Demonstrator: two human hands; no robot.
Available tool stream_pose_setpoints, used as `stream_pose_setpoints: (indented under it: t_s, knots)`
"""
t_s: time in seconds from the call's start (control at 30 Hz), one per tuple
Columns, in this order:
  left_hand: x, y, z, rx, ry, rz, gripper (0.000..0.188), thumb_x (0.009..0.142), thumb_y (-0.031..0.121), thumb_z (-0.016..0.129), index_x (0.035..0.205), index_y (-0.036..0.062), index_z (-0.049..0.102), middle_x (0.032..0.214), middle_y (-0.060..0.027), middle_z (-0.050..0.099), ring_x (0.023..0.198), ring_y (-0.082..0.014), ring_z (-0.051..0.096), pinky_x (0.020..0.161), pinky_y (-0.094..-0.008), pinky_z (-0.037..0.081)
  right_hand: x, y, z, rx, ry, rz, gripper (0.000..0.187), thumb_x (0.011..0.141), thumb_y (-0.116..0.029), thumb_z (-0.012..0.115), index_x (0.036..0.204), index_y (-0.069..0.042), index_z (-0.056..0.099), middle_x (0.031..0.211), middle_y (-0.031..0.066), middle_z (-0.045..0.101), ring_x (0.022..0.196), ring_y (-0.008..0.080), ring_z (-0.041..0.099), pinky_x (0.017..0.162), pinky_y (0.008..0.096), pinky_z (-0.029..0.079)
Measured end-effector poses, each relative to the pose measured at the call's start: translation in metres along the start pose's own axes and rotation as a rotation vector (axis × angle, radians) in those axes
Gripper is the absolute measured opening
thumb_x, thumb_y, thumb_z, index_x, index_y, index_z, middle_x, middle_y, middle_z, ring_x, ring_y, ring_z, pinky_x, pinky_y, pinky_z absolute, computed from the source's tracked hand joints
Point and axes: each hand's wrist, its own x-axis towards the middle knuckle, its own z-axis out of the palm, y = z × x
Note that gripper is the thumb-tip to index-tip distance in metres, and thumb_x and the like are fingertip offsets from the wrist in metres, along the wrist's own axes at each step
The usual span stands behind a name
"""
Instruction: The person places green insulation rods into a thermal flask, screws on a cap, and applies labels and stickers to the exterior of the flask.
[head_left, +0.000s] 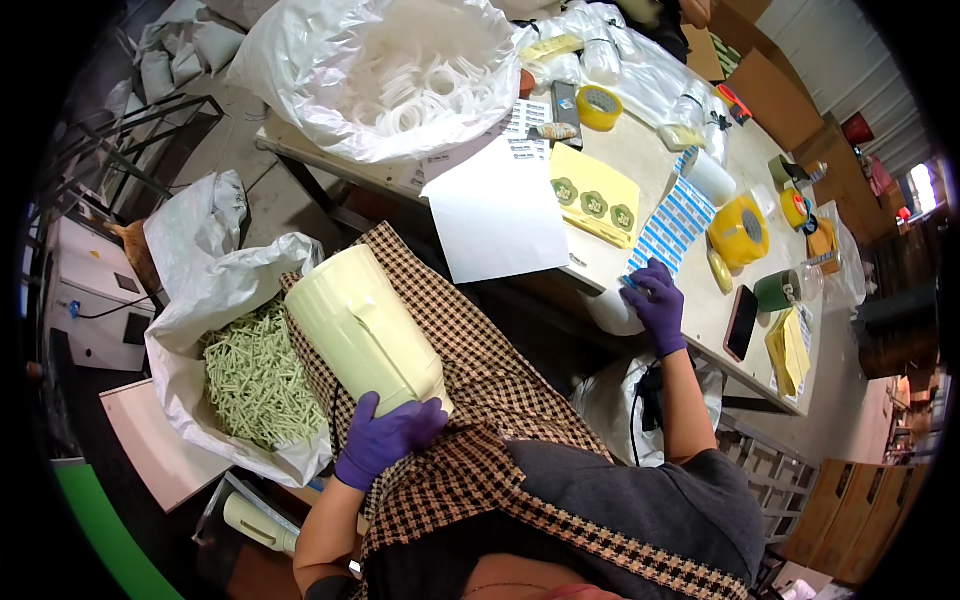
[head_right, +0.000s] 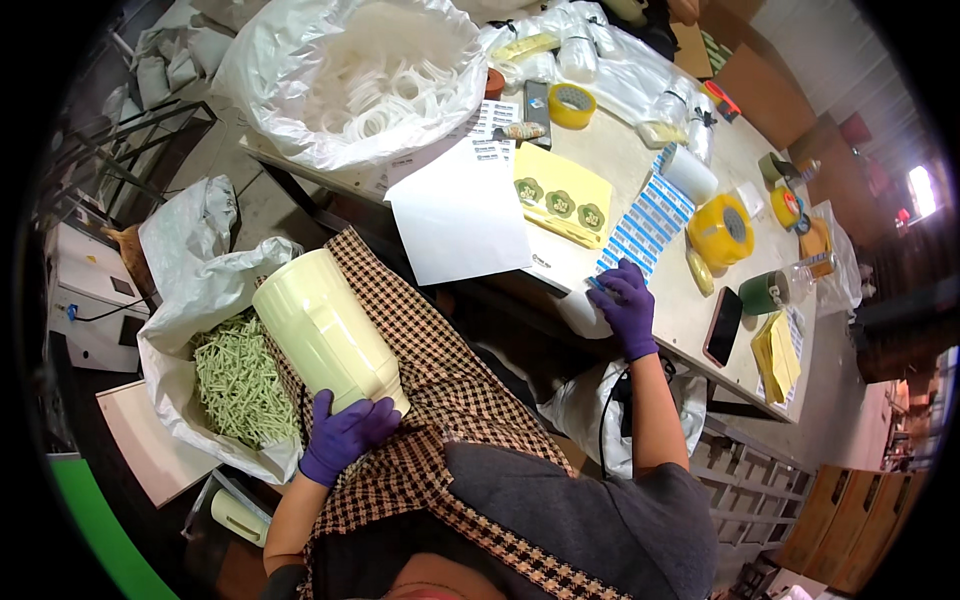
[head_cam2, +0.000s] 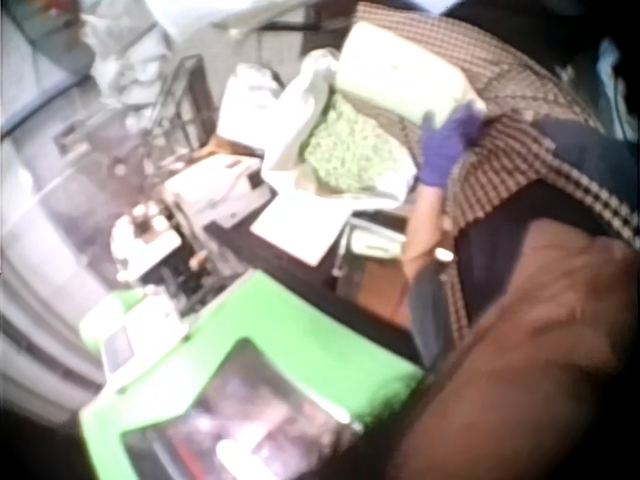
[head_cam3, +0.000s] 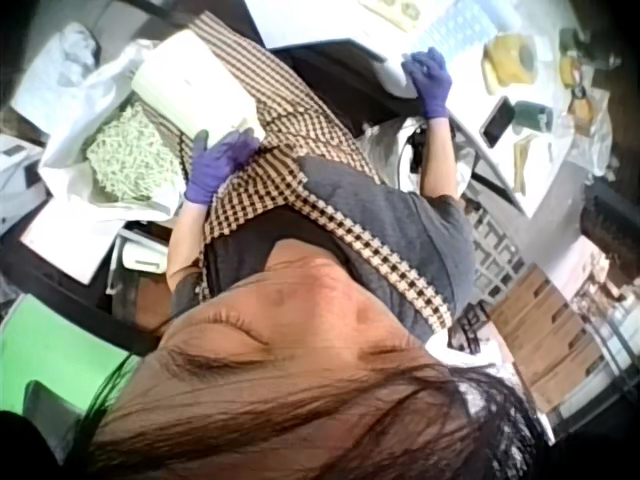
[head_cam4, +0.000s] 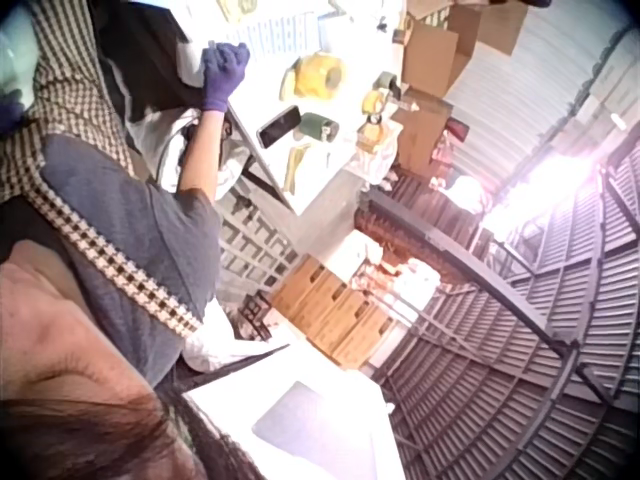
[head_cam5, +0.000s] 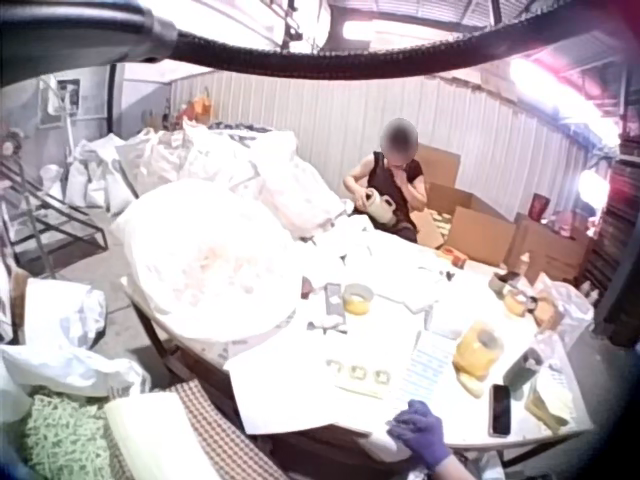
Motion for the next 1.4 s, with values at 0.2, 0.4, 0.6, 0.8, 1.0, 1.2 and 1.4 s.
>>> stream_pose_setpoints:
  t_s: [0.2,0.4,0.6,0.8,1.0,1.2,1.4]
  knots:
    - [0.002,0.002,0.002,0.013,0.049,-0.029,0.041,0.094,0.036,0.068,0.133,0.0395,0.058,0.137,0.0136,0.061,0.144,-0.0157,0.036,0.112,-0.0570,0.034,0.010,-0.015,-0.004,-0.086,-0.120,-0.179,0.030,0.068,-0.012,0.087,0.098,-0.013,0.079,0.111,0.0057,0.071,0.127,0.0357,0.055,0.108,0.0490,0.045]
    - [0.018,-0.015,-0.007,0.461,0.035,0.407,0.035,0.097,0.030,0.058,0.131,0.0394,0.061,0.141,0.0127,0.058,0.129,-0.0129,0.047,0.093,-0.0438,0.049,0.019,-0.137,0.018,0.258,-0.060,-0.223,0.023,0.071,-0.003,0.081,0.092,-0.012,0.078,0.087,0.0040,0.065,0.089,0.0256,0.066,0.098,0.0458,0.049]
    - [-0.023,0.005,0.019,0.459,-0.088,0.304,0.055,0.096,0.018,0.059,0.148,0.0285,0.045,0.152,0.0053,0.049,0.136,-0.0118,0.044,0.091,-0.0353,0.054,0.113,-0.296,0.098,0.905,-0.516,-0.017,0.079,0.091,0.002,0.066,0.161,-0.005,0.030,0.088,0.0038,0.065,0.081,0.0099,0.059,0.080,0.0273,0.051]
    - [-0.012,0.018,0.018,2.189,-0.075,0.592,0.079,0.100,0.033,0.053,0.160,-0.0030,0.015,0.168,-0.0168,0.021,0.153,-0.0269,0.024,0.128,-0.0318,0.018,0.161,-0.345,0.142,0.918,-0.789,-0.208,0.085,0.093,0.001,0.064,0.165,-0.011,0.021,0.086,0.0030,0.064,0.080,0.0089,0.059,0.085,0.0280,0.052]
    - [0.012,0.006,-0.013,2.332,-0.010,1.092,0.080,0.097,0.031,0.059,0.157,-0.0026,0.019,0.161,-0.0275,0.029,0.150,-0.0401,0.028,0.128,-0.0463,0.022,0.162,-0.340,0.143,0.900,-0.863,-0.137,0.088,0.091,0.001,0.067,0.165,-0.012,0.021,0.086,0.0039,0.066,0.082,0.0101,0.062,0.086,0.0292,0.053]
    - [-0.001,0.014,0.010,2.499,0.000,0.715,0.076,0.102,0.034,0.052,0.158,-0.0048,0.019,0.164,-0.0239,0.026,0.152,-0.0370,0.023,0.127,-0.0420,0.023,0.154,-0.337,0.150,0.475,-0.525,-0.444,0.100,0.081,-0.028,0.085,0.161,-0.008,0.029,0.106,0.0172,0.065,0.096,0.0293,0.063,0.090,0.0404,0.051]
    - [-0.012,-0.028,-0.041,0.352,0.012,-0.066,0.070,0.093,0.027,0.067,0.151,0.0051,0.034,0.155,-0.0146,0.041,0.142,-0.0304,0.041,0.115,-0.0461,0.040,0.145,-0.269,0.137,0.471,-0.072,-0.355,0.066,0.079,-0.019,0.085,0.138,-0.008,0.060,0.110,0.0149,0.062,0.103,0.0318,0.059,0.087,0.0423,0.050]
